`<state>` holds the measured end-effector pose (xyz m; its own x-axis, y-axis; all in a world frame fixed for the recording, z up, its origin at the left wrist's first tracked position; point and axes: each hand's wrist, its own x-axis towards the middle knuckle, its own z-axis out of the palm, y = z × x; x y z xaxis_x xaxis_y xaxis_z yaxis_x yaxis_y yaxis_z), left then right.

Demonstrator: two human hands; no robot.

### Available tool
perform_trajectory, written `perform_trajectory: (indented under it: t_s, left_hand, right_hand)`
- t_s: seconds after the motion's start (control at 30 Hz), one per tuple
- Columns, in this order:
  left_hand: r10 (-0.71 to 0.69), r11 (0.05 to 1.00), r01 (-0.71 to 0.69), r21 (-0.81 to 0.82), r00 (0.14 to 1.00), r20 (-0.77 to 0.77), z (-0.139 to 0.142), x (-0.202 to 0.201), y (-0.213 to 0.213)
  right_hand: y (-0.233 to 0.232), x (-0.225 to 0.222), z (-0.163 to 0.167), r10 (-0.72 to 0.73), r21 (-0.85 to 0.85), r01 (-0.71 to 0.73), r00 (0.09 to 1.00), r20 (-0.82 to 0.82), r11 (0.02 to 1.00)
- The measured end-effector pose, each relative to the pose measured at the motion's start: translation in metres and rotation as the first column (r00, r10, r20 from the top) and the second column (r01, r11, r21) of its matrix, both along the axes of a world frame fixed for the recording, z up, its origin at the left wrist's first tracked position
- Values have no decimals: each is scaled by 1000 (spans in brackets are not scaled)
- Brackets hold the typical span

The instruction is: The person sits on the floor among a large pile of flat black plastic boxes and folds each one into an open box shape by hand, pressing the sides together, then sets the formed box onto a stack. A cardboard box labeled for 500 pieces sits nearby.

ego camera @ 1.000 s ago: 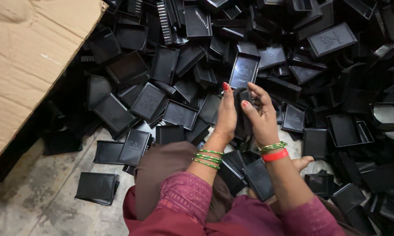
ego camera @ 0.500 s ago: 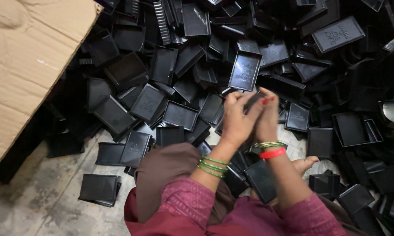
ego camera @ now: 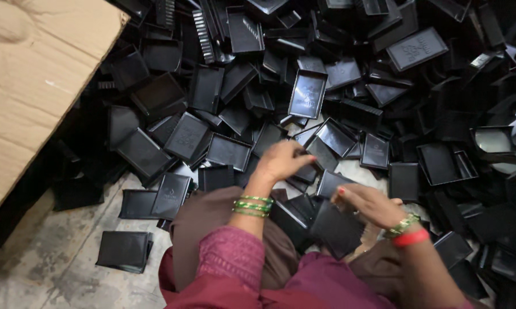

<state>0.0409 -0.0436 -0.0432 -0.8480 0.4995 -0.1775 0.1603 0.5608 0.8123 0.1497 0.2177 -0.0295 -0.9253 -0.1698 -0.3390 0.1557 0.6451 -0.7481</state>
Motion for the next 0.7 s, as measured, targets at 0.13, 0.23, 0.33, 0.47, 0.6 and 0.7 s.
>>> perform_trajectory:
  t_s: [0.13, 0.23, 0.33, 0.47, 0.6, 0.7]
  left_hand:
    - [-101, 882, -62, -467, 944, -315, -54, 7, 25]
    - [-101, 888, -166, -429, 839, -534, -82, 12, 44]
    - [-33, 927, -187, -326, 822, -568, -87, 12, 44]
    - [-147, 838, -42, -544, 943, -299, -69, 10, 34]
    - [-56, 858, -116, -500, 947, -316, -37, 3, 28]
    - [229, 929, -302, -212, 923, -308, -24, -7, 21]
  right_hand:
    - [13, -18, 20, -236, 76, 239, 971, -51, 968]
    - [-5, -60, 18, -184, 193, 237, 949, -258, 952]
    - [-39, -88, 4, 110, 395, 83, 890, -443, 915]
    - [-64, -108, -12, 180, 484, -1, 929, -323, 875]
    - [-48, -122, -13, 16, 189, 20, 982, -189, 982]
    - [-18, -121, -9, -385, -176, 374, 923, -29, 910]
